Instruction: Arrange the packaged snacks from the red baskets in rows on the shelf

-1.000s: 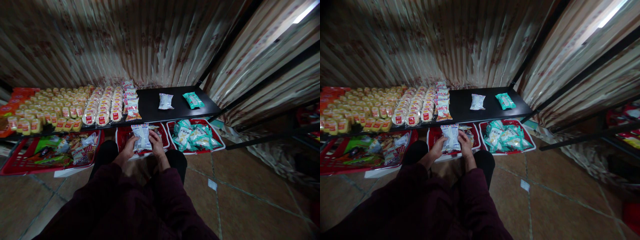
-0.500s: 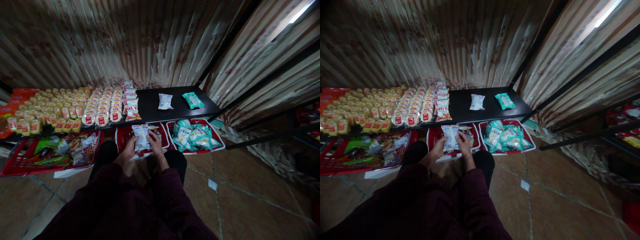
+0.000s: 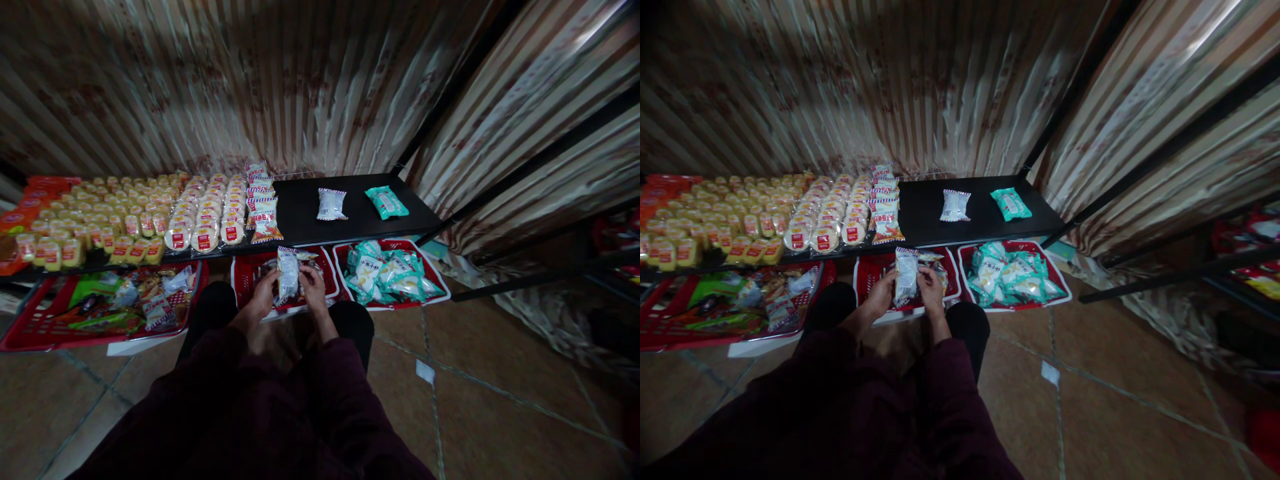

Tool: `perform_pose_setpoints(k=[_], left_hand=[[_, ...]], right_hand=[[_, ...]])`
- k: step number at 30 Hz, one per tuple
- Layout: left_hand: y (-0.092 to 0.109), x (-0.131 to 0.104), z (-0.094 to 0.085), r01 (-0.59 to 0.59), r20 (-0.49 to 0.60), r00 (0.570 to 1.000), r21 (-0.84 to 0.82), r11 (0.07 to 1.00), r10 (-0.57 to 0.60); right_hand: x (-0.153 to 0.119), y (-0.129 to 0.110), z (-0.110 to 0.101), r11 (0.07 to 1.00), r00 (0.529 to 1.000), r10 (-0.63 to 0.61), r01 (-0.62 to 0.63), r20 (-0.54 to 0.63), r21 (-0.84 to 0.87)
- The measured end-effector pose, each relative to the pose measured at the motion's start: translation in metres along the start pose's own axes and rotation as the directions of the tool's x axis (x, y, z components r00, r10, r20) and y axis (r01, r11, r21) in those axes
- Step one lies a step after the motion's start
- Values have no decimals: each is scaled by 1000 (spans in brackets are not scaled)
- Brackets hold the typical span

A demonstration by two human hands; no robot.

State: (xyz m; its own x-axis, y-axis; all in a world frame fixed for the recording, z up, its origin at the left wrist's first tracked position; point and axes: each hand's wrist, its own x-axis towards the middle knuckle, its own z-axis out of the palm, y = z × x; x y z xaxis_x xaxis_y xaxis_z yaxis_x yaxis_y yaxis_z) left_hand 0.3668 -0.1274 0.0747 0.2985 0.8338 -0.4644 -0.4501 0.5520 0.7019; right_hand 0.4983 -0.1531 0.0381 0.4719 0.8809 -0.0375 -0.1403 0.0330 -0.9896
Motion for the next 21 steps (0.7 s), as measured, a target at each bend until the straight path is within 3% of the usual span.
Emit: perform_pose_setpoints(k=[5, 13, 21], left_hand=[[-1, 2, 0, 27, -16, 1000, 49, 998, -27], [3, -3, 1, 29, -45, 999, 155, 987, -22], [5, -8, 8, -72, -6, 997, 317, 946, 78]], right_hand=[[-2, -4, 1, 999, 1000, 16, -16, -5, 39], [-3, -4, -1, 984, 985, 173, -172, -20, 43], [-11, -20, 1, 983, 978, 166, -174, 126, 52]])
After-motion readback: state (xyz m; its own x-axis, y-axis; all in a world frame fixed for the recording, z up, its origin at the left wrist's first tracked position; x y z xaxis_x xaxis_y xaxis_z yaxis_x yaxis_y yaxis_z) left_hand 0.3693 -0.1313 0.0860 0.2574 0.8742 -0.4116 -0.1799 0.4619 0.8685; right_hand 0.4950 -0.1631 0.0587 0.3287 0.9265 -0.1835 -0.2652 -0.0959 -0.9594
